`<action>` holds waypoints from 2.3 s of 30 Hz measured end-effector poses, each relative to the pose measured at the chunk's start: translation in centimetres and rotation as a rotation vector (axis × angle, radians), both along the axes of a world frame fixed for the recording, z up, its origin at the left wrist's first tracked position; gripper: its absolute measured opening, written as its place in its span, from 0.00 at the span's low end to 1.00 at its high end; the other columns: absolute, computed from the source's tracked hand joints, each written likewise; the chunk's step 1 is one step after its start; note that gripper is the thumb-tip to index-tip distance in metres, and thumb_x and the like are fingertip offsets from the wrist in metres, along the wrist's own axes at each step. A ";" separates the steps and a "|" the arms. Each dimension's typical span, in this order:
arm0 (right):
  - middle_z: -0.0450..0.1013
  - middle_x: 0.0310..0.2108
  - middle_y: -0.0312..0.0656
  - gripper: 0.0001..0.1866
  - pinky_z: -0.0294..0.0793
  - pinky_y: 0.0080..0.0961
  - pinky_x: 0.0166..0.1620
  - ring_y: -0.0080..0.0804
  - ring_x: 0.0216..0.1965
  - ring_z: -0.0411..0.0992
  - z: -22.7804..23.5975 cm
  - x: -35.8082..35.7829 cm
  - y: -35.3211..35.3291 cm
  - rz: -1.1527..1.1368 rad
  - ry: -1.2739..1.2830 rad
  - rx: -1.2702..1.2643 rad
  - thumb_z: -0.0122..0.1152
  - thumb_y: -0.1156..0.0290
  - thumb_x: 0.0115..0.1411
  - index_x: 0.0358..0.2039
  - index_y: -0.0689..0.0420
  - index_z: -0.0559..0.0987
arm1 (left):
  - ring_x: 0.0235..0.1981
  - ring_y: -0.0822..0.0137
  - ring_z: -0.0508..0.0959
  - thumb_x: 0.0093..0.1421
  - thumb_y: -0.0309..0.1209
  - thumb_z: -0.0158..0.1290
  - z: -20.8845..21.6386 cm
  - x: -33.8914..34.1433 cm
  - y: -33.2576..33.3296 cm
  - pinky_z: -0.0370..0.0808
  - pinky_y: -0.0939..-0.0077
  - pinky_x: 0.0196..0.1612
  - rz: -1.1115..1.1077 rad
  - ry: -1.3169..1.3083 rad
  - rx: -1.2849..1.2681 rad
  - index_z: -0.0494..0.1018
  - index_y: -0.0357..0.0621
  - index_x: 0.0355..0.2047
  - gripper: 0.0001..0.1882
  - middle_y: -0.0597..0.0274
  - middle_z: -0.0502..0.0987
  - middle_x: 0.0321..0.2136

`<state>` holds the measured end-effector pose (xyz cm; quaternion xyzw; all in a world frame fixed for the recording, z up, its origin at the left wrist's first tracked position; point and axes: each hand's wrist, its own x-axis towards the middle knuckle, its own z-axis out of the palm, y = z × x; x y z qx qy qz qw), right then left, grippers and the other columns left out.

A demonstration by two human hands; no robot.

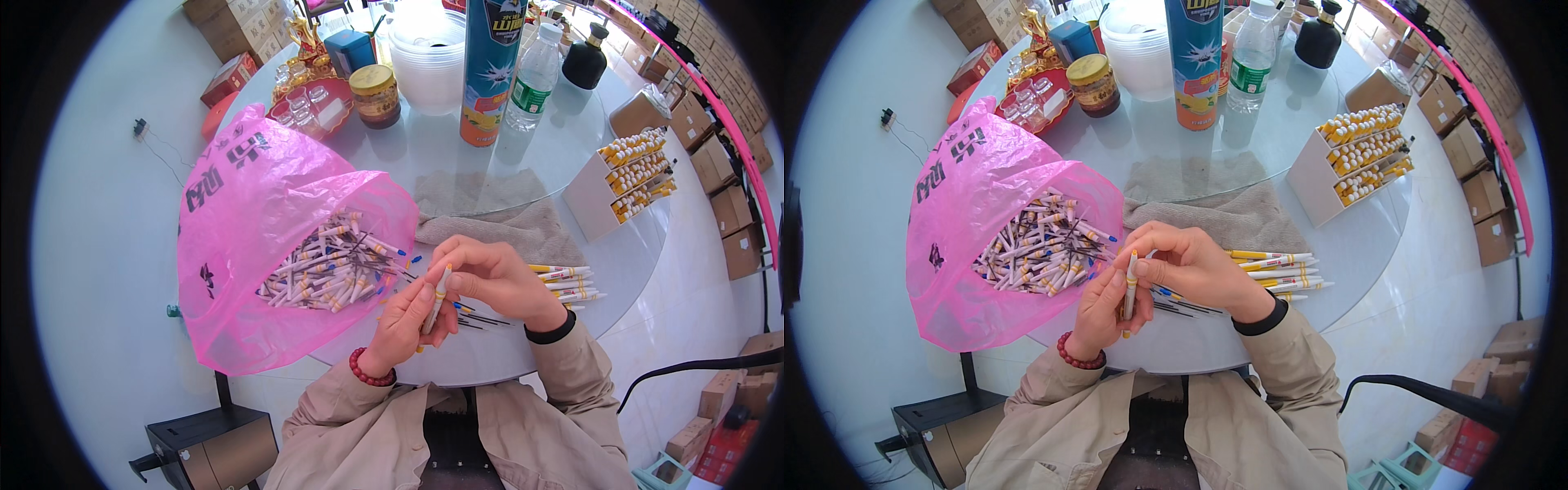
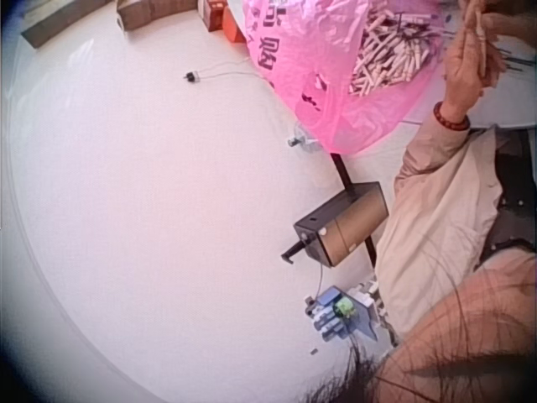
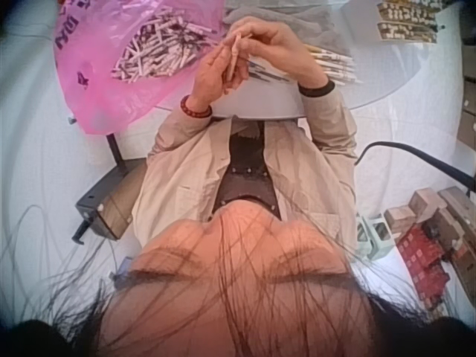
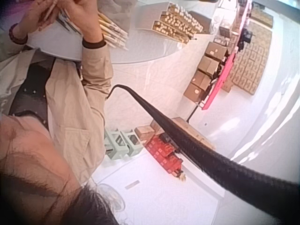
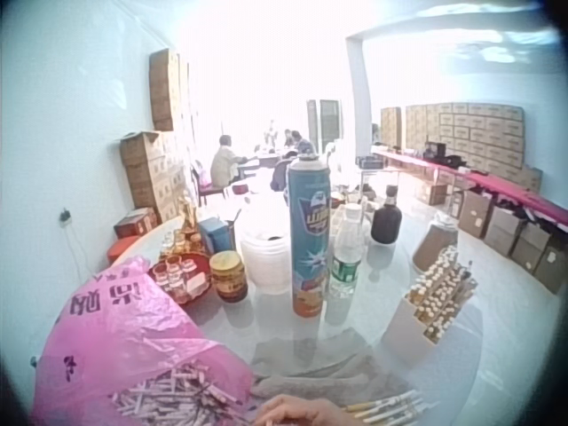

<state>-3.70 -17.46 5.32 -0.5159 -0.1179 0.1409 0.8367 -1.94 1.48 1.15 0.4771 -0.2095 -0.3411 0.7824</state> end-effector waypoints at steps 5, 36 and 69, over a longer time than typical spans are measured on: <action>0.67 0.43 0.39 0.04 0.70 0.19 0.41 0.22 0.41 0.69 -1.1 0.7 0.2 -0.050 -0.136 -0.114 0.61 0.77 0.58 0.34 0.62 0.77 | 0.14 0.77 0.66 0.71 0.45 0.33 -0.3 0.1 -0.2 0.57 0.85 0.15 -0.013 0.005 -0.080 0.60 0.45 0.52 0.19 0.56 0.74 0.24; 0.66 0.40 0.36 0.08 0.70 0.21 0.41 0.21 0.38 0.68 -0.8 0.6 0.2 -0.054 0.017 -0.089 0.64 0.70 0.57 0.31 0.60 0.76 | 0.12 0.79 0.62 0.71 0.42 0.33 0.0 0.3 -0.3 0.58 0.87 0.15 -0.073 0.112 -0.030 0.63 0.44 0.47 0.17 0.62 0.73 0.22; 0.70 0.37 0.36 0.12 0.68 0.17 0.39 0.16 0.33 0.66 -0.6 0.7 0.5 -0.063 -0.055 -0.153 0.52 0.70 0.65 0.43 0.65 0.75 | 0.12 0.75 0.63 0.70 0.44 0.29 -0.2 0.3 0.0 0.59 0.84 0.16 -0.148 0.240 -0.089 0.67 0.30 0.44 0.27 0.55 0.72 0.21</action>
